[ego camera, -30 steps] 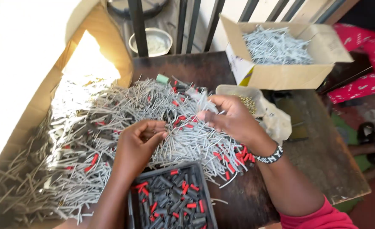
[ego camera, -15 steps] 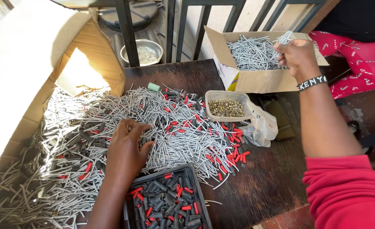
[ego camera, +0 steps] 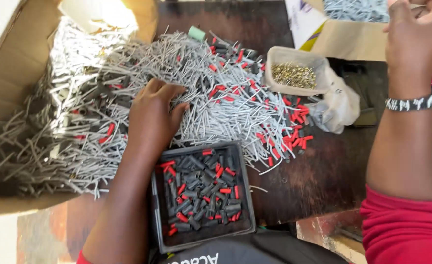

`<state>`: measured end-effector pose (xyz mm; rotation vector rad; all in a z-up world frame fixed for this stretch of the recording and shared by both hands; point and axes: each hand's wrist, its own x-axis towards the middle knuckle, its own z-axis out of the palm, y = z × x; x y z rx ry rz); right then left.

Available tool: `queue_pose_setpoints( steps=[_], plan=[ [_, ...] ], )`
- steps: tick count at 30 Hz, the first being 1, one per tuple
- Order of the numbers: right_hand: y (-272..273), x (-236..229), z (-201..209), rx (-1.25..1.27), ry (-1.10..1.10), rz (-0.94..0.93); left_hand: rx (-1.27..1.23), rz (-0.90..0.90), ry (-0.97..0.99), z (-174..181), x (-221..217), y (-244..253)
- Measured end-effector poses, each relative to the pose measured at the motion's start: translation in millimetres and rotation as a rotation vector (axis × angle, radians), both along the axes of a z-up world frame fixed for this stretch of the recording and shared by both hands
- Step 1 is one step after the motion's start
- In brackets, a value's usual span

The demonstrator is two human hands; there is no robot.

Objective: The person picks up a wire and a red plastic connector from a pile on a table. They insert the wire into the connector and then place the assembled piece into a black container. This process is repeated continuously throughout the video.

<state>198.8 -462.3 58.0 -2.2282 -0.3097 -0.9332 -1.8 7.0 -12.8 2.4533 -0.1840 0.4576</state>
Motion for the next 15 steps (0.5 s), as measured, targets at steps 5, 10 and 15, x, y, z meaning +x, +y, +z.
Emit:
queue_pose_setpoints(
  steps=[5, 10, 15],
  plan=[
    [143.9, -99.1, 15.7, -0.015, 0.211, 0.342, -0.01, 0.009, 0.027, 2.4, -0.6, -1.3],
    [219.9, -120.9, 6.4, -0.192, 0.333, 0.488, 0.012, 0.059, 0.028, 6.3, -3.0, -1.2],
    [204.5, -76.6, -20.7, -0.486, 0.156, 0.358, 0.019, 0.05, 0.07, 9.7, -3.1, -0.8]
  ],
)
